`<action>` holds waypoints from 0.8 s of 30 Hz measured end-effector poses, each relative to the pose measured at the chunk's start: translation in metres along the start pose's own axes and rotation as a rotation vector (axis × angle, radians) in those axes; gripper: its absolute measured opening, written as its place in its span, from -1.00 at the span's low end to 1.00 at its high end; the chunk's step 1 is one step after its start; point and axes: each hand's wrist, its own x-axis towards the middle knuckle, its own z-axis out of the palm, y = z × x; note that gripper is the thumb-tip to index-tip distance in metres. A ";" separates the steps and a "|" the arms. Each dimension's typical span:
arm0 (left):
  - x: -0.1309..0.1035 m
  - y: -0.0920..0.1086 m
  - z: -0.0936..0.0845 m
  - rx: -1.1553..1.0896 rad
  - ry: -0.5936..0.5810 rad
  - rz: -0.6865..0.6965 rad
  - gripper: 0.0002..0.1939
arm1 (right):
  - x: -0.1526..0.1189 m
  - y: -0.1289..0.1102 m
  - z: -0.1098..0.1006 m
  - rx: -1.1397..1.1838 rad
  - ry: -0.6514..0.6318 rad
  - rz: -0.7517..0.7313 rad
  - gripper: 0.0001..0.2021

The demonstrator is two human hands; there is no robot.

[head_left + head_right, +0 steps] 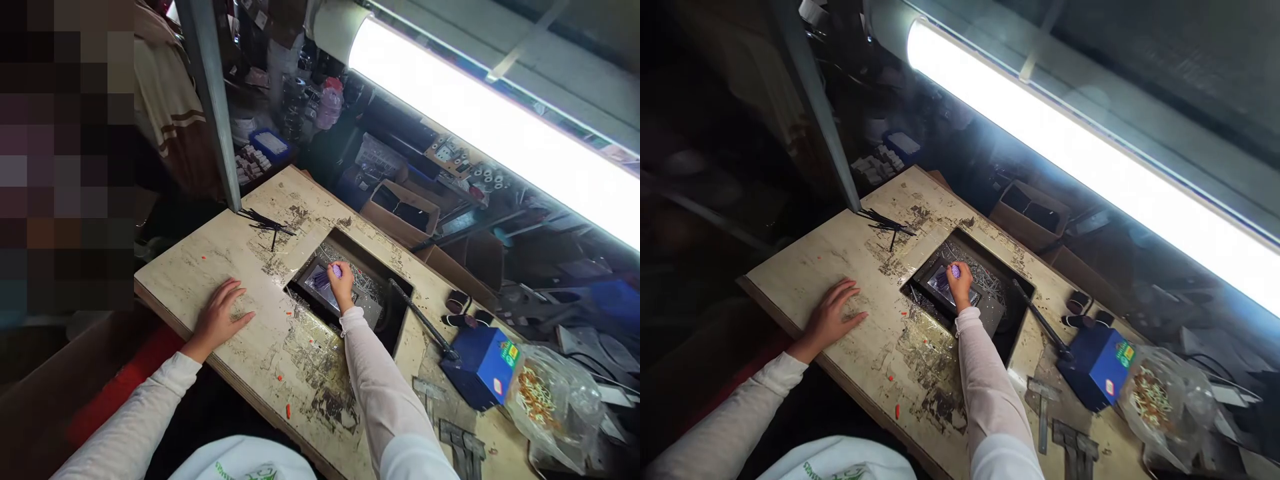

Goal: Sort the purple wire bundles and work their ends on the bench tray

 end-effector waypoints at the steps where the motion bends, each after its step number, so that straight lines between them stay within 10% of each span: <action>1: 0.000 0.000 0.000 -0.002 0.001 -0.001 -0.53 | 0.000 0.001 0.001 -0.002 -0.005 -0.001 -0.82; 24: 0.000 0.001 0.000 0.010 0.008 0.004 -0.56 | 0.006 0.014 0.011 -0.009 0.003 -0.052 -0.84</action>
